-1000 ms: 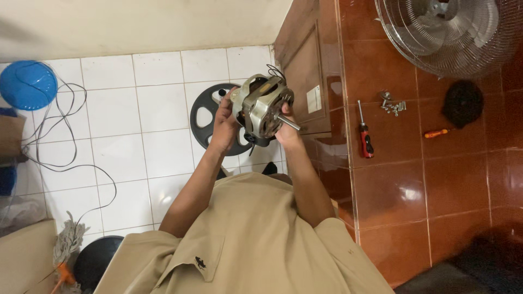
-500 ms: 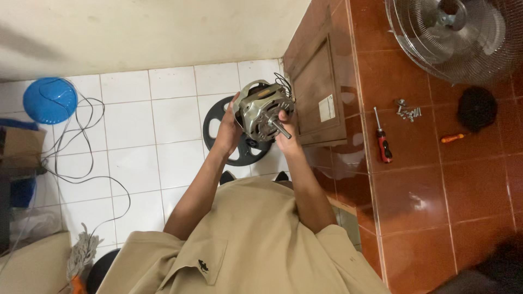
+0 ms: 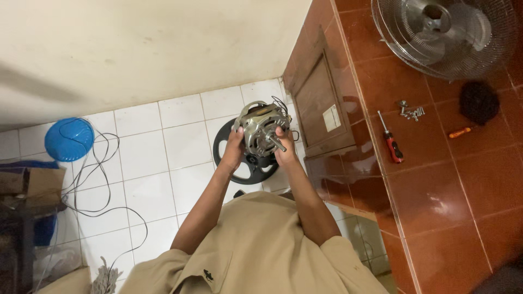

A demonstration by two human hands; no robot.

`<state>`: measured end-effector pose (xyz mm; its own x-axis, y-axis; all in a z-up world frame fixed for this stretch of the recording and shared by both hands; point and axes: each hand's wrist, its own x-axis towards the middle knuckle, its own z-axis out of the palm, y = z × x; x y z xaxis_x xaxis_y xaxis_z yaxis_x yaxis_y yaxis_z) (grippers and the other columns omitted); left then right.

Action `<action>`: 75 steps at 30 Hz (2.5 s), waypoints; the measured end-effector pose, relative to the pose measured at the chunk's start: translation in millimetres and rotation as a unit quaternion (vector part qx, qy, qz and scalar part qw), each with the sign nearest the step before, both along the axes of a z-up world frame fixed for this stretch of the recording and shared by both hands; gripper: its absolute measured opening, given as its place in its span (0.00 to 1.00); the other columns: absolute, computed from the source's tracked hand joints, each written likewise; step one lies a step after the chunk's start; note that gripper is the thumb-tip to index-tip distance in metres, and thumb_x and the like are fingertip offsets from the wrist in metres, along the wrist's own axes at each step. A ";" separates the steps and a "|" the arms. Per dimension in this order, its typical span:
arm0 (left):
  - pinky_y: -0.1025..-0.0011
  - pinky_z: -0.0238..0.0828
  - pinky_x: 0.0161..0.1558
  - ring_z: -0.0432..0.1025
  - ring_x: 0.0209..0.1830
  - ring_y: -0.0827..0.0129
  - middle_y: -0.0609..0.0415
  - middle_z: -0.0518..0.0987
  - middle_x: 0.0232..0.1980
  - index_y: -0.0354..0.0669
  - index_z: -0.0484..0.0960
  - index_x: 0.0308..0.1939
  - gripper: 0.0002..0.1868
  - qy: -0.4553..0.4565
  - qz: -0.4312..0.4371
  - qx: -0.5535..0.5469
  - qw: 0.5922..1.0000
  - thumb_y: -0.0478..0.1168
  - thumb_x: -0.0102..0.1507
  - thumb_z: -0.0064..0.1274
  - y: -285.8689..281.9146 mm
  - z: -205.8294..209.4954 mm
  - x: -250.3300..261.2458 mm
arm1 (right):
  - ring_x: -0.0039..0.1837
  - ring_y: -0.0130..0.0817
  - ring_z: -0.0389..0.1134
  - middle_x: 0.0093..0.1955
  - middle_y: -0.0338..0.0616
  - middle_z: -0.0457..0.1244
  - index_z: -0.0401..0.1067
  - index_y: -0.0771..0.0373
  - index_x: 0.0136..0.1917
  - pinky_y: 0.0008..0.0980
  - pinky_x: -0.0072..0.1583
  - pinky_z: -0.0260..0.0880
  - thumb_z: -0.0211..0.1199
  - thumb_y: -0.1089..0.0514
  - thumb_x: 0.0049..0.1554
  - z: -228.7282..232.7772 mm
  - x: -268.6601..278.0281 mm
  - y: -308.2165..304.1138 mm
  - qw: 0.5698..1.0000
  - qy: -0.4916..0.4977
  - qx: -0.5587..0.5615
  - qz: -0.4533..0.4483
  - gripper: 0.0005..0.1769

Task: The person assembles an electrical motor by hand, attaching a metal housing to the motor body and securing it with screws. They use a screwdriver to tighten the screws and place the assembled motor on a stool.

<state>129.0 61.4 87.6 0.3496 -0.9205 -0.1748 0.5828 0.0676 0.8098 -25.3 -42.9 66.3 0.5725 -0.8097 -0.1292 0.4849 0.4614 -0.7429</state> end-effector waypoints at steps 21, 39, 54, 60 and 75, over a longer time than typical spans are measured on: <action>0.55 0.58 0.72 0.59 0.75 0.56 0.45 0.62 0.76 0.41 0.54 0.78 0.46 -0.088 0.017 -0.036 0.995 0.68 0.67 0.44 -29.9 21.3 -43.1 | 0.58 0.35 0.70 0.56 0.44 0.67 0.69 0.69 0.62 0.38 0.59 0.71 0.71 0.37 0.55 -15.8 -36.0 -59.2 0.996 -0.037 0.008 0.076 0.37; 0.67 0.74 0.57 0.71 0.60 0.67 0.51 0.74 0.65 0.44 0.63 0.75 0.32 -0.109 0.047 0.016 0.993 0.58 0.73 0.41 -77.5 12.5 -69.6 | 0.56 0.31 0.69 0.55 0.42 0.67 0.69 0.67 0.63 0.35 0.60 0.69 0.72 0.42 0.57 2.9 -60.1 -111.6 0.992 -0.043 -0.003 0.121 0.32; 0.58 0.61 0.73 0.61 0.74 0.55 0.42 0.66 0.72 0.42 0.54 0.77 0.55 -0.162 0.112 -0.051 0.979 0.56 0.55 0.69 -99.3 42.5 -61.9 | 0.61 0.34 0.68 0.59 0.44 0.67 0.67 0.67 0.66 0.35 0.62 0.69 0.76 0.43 0.53 79.8 -38.2 -135.2 0.986 0.013 -0.048 0.157 0.38; 0.60 0.67 0.69 0.67 0.70 0.54 0.40 0.71 0.68 0.41 0.58 0.74 0.46 -0.188 0.106 0.018 0.976 0.45 0.57 0.66 -90.2 65.8 -42.3 | 0.61 0.34 0.68 0.59 0.45 0.66 0.67 0.67 0.67 0.35 0.62 0.70 0.77 0.43 0.51 91.2 -17.3 -125.6 0.986 0.055 -0.077 0.138 0.40; 0.56 0.69 0.70 0.65 0.74 0.50 0.35 0.54 0.82 0.52 0.35 0.83 0.57 -0.171 0.070 -0.044 0.982 0.47 0.64 0.64 -48.1 34.5 7.0 | 0.58 0.35 0.70 0.59 0.44 0.66 0.66 0.63 0.67 0.37 0.53 0.77 0.76 0.46 0.50 91.8 37.5 -83.2 0.996 0.077 -0.020 0.034 0.37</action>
